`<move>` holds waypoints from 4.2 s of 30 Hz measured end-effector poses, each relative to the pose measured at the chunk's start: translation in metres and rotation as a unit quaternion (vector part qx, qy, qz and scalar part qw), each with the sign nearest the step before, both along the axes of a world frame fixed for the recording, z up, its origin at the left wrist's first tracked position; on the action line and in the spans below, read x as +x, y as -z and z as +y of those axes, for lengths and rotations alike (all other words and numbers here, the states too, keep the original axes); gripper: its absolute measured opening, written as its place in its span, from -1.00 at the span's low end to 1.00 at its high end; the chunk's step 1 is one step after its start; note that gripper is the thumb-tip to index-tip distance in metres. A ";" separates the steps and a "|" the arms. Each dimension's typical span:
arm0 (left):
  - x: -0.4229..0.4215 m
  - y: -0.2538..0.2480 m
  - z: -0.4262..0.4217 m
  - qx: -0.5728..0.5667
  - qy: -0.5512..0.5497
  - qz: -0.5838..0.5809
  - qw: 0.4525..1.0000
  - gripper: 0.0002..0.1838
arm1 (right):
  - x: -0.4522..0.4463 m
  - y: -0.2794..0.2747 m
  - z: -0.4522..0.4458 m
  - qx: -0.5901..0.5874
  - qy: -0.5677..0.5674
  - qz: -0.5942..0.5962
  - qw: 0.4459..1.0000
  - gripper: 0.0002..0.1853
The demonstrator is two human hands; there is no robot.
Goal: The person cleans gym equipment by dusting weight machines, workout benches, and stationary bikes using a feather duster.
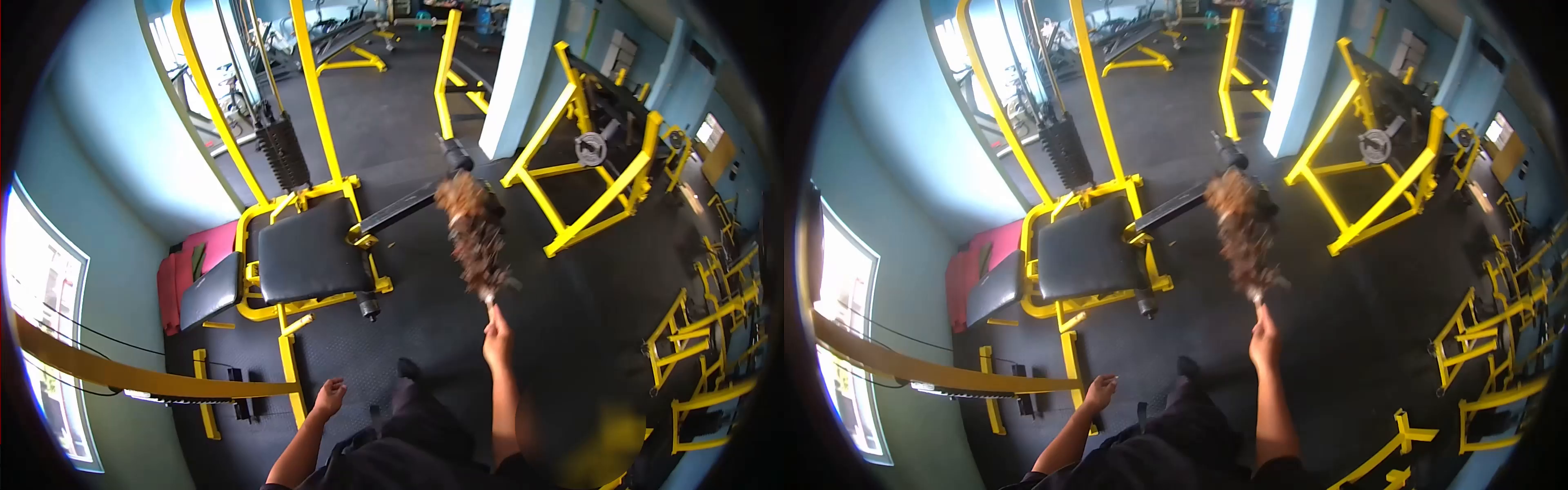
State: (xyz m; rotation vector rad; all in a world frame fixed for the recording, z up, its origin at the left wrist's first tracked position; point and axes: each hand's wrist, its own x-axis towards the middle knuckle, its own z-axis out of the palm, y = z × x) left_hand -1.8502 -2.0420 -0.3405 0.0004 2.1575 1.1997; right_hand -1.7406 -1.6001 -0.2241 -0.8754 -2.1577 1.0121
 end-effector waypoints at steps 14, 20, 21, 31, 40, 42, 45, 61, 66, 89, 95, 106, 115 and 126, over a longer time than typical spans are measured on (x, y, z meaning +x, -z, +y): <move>-0.163 -0.039 0.039 0.041 -0.100 0.044 0.993 -0.61 | -0.242 0.045 0.022 -0.020 -0.008 -0.159 0.987 -0.65; -0.254 -0.054 0.047 0.087 -0.143 -0.031 0.985 -0.47 | -0.269 0.097 -0.058 -0.088 -0.080 -0.134 0.984 -0.59; -0.270 -0.049 0.044 0.091 -0.155 -0.040 0.983 -0.47 | -0.278 0.104 -0.080 -0.072 -0.078 -0.158 0.982 -0.59; -0.345 -0.014 -0.001 -0.141 -0.047 0.103 0.984 0.03 | -0.398 0.139 -0.171 -0.290 -0.065 -0.195 0.935 -0.55; -0.356 -0.039 -0.012 -0.111 -0.033 0.014 0.993 0.01 | -0.498 0.083 -0.149 -0.709 0.111 -0.091 0.690 -0.90; -0.359 -0.045 -0.012 -0.117 -0.024 0.013 0.993 0.01 | -0.510 0.074 -0.148 -0.730 0.107 -0.088 0.669 -0.92; -0.363 -0.046 -0.011 -0.115 -0.043 -0.012 0.992 0.00 | -0.480 0.059 -0.192 -0.568 0.008 -0.210 0.796 -0.77; -0.357 -0.010 -0.041 -0.134 -0.315 0.063 0.937 -0.29 | -0.360 0.100 -0.198 -0.034 -0.417 -0.243 0.875 -0.55; -0.330 0.002 -0.035 -0.196 -0.354 0.096 0.909 -0.22 | -0.322 0.104 -0.175 0.007 -0.362 -0.206 0.909 -0.53; -0.219 -0.040 0.029 -0.212 -0.281 0.105 0.930 -0.22 | -0.109 0.092 -0.010 -0.078 -0.328 -0.232 0.912 -0.63; -0.213 -0.050 0.027 -0.184 -0.285 0.125 0.932 -0.24 | -0.151 0.114 -0.018 -0.083 -0.271 -0.223 0.933 -0.57; -0.239 -0.031 0.002 -0.174 -0.257 0.082 0.947 -0.21 | -0.255 0.075 -0.090 -0.010 -0.402 -0.237 0.884 -0.58; -0.330 -0.001 -0.030 -0.193 -0.097 0.120 0.969 -0.13 | -0.452 0.135 -0.175 -0.129 -0.032 -0.169 0.977 -0.67; -0.374 0.063 -0.087 -0.072 -0.168 -0.009 0.983 -0.09 | -0.440 0.099 -0.210 0.049 -0.249 -0.221 0.942 -0.63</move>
